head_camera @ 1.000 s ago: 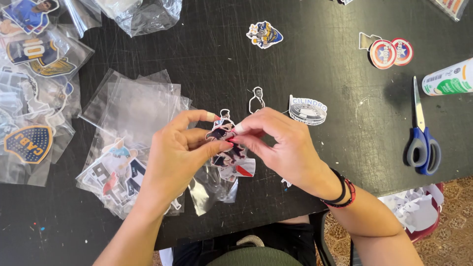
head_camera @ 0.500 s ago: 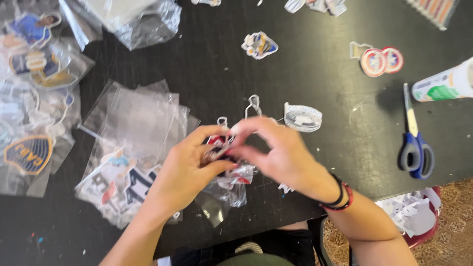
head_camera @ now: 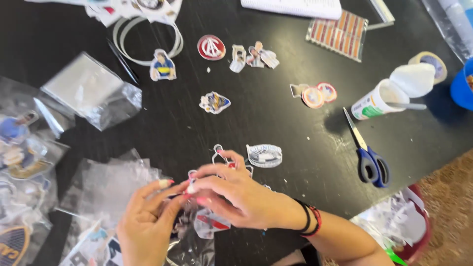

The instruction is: The person places stickers into small clear plastic bags by hand and moves the filled bags to the side.

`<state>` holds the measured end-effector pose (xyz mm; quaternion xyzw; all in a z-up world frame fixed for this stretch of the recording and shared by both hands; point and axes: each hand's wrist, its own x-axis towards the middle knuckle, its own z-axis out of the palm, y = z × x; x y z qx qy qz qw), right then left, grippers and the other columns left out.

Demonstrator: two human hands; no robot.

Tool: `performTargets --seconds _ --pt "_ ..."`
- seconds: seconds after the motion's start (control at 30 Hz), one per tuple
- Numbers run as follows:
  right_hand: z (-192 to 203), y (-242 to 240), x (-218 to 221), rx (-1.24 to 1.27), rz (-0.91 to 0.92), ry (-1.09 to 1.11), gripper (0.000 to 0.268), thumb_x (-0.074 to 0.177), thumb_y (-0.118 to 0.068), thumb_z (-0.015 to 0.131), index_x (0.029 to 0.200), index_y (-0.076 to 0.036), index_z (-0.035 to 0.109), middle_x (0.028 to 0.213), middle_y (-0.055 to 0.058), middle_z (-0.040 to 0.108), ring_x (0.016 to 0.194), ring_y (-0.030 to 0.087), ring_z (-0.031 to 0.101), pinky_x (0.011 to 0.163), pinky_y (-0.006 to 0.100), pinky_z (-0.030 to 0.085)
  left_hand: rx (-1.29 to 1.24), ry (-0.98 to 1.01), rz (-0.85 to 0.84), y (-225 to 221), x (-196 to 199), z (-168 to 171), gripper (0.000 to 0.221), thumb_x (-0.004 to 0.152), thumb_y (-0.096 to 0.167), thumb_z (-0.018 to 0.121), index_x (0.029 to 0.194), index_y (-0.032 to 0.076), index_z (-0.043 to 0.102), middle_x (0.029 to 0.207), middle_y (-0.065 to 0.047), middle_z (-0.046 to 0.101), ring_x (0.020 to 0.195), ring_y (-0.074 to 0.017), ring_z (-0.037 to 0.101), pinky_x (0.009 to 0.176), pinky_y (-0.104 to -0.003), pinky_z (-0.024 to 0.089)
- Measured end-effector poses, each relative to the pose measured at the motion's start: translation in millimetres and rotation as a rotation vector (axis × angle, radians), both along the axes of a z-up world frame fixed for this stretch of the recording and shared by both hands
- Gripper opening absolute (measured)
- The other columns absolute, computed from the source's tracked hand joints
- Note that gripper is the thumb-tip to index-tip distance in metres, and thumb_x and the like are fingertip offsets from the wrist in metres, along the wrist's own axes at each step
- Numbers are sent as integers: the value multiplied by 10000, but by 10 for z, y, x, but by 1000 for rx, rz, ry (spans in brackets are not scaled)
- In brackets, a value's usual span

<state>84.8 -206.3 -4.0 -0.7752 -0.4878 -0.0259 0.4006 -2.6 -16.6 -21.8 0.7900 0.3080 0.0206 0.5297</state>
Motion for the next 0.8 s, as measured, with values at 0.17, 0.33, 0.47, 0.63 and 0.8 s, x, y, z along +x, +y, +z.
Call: performTargets --seconds 0.17,0.33,0.47,0.63,0.8 --pt "-133 -2 9 -23 285 271 767 909 -325 798 1496 -63 379 1041 -1 782 991 177 791 1056 389 497 -189 -298 1 -59 -77 -156 312 839 15 798 1140 60 731 1019 -56 847 865 -108 818 827 -211 631" --pt "103 -80 34 -124 166 526 597 947 -293 770 1425 -107 465 867 -5 700 762 128 665 792 291 525 -99 -302 -338 127 -75 -56 362 878 109 777 1221 156 672 881 18 848 774 -76 781 729 -227 636" --pt "119 -119 31 -53 309 586 527 982 -268 747 1399 -112 465 847 9 644 766 128 619 804 302 520 -98 -68 -573 185 -84 -126 285 930 170 721 1211 191 683 876 65 829 767 -76 747 755 -252 598" --pt "-6 -146 28 211 236 491 302 1036 -125 666 1293 -46 527 852 39 621 770 151 605 899 352 578 -482 -442 -539 258 -132 -106 441 910 171 773 1309 141 587 1051 -86 784 1006 -148 749 840 -283 601" --pt "125 -162 60 -22 314 380 188 1030 -237 691 1165 -121 630 860 -14 653 728 139 582 731 278 506 -457 -526 -677 265 -142 34 427 940 20 749 1320 104 573 864 -50 757 815 -137 734 782 -290 595"
